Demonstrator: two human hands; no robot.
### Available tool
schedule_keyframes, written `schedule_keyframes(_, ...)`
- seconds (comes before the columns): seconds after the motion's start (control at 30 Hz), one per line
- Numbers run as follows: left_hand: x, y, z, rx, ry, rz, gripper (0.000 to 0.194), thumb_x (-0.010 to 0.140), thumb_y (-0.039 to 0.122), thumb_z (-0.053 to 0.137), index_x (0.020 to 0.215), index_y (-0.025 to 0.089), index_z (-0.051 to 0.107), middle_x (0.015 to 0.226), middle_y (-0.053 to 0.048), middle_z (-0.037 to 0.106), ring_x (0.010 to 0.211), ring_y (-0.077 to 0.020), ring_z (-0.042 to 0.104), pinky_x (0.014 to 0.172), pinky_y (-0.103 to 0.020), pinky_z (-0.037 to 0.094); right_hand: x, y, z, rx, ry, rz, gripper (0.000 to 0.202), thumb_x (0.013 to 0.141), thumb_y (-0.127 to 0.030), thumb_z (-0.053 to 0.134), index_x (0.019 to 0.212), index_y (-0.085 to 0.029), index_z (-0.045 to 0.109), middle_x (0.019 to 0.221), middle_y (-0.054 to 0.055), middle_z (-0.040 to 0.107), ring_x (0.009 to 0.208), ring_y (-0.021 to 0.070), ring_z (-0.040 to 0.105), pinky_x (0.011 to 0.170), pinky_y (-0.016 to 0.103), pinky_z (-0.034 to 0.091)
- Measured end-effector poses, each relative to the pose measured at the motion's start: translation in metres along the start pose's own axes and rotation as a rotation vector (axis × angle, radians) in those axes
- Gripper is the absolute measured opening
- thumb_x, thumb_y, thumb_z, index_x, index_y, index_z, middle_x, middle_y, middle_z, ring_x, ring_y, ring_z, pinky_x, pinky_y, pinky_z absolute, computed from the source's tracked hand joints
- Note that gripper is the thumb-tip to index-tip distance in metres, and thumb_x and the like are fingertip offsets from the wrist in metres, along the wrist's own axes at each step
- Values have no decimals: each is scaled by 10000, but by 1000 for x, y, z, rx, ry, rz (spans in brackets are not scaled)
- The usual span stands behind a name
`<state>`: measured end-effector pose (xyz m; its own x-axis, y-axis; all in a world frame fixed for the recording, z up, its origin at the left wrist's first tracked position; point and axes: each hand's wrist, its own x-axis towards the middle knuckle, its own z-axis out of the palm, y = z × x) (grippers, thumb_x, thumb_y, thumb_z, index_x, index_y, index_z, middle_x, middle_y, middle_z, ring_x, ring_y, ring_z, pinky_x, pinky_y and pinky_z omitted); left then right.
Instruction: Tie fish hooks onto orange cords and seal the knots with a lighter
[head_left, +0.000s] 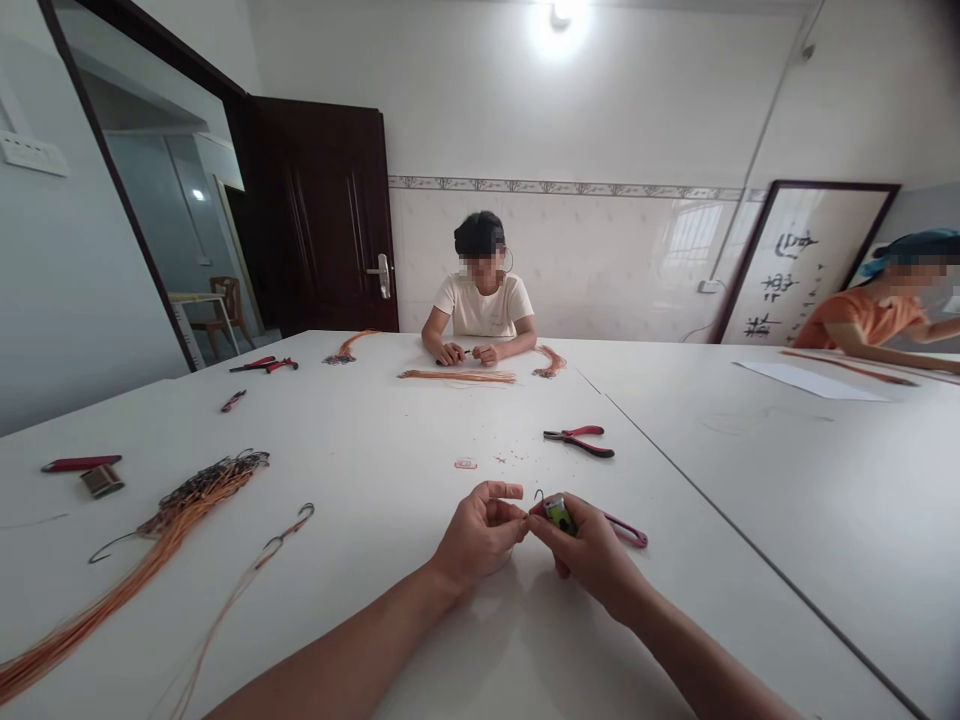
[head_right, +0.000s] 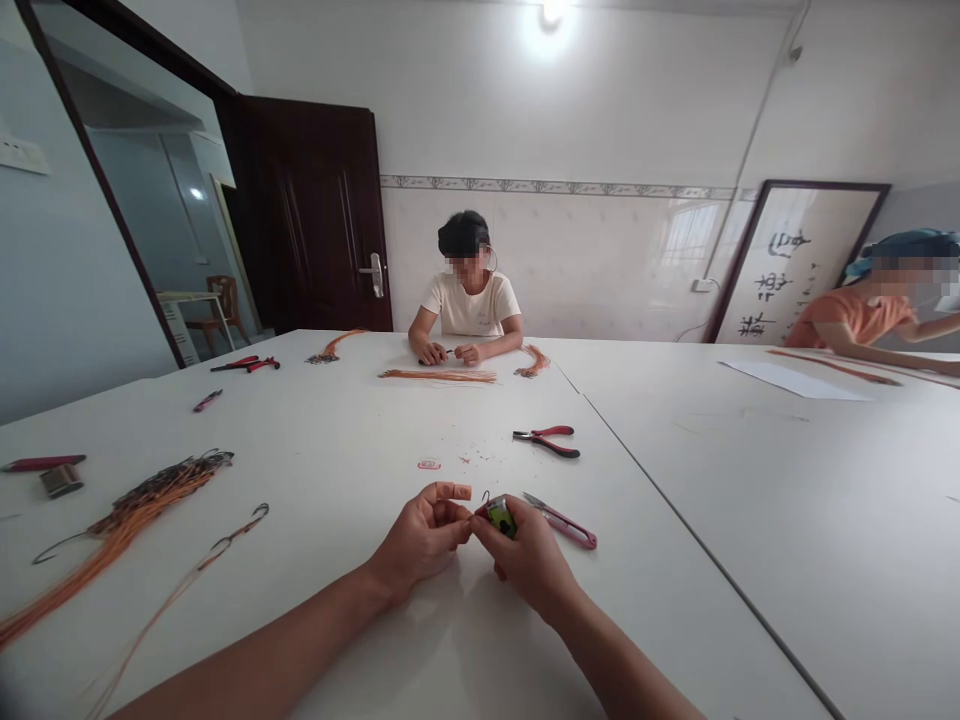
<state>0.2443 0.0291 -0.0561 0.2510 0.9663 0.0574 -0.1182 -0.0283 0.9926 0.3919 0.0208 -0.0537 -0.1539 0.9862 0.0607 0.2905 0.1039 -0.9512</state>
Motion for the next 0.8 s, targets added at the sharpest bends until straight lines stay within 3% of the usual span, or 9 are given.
schedule_keyframes(0.27, -2, 0, -3, 6, -53, -22, 319, 683, 238, 627, 966, 186, 489, 678, 24, 519, 595, -68, 449, 592, -216, 365, 3, 5, -1, -34, -29, -6, 271, 743, -423, 495, 697, -156, 489, 529, -49, 412, 417, 62, 401, 401, 186, 339)
schedule_keyframes(0.67, 3, 3, -3, 33, -32, -32, 346, 675, 245, 620, 990, 190, 488, 674, 20, 536, 627, -94, 469, 593, -220, 361, 6, 3, -6, -60, -8, -24, 193, 732, -342, 498, 659, -168, 457, 509, -55, 423, 399, 55, 418, 369, 158, 319)
schedule_keyframes(0.8, 1, 10, -1, 31, 12, -69, 353, 660, 254, 629, 982, 188, 500, 653, 25, 524, 618, -97, 461, 600, -224, 360, 7, 4, -6, -3, -28, -33, 223, 741, -378, 497, 693, -164, 459, 574, -32, 512, 416, 59, 466, 398, 164, 361)
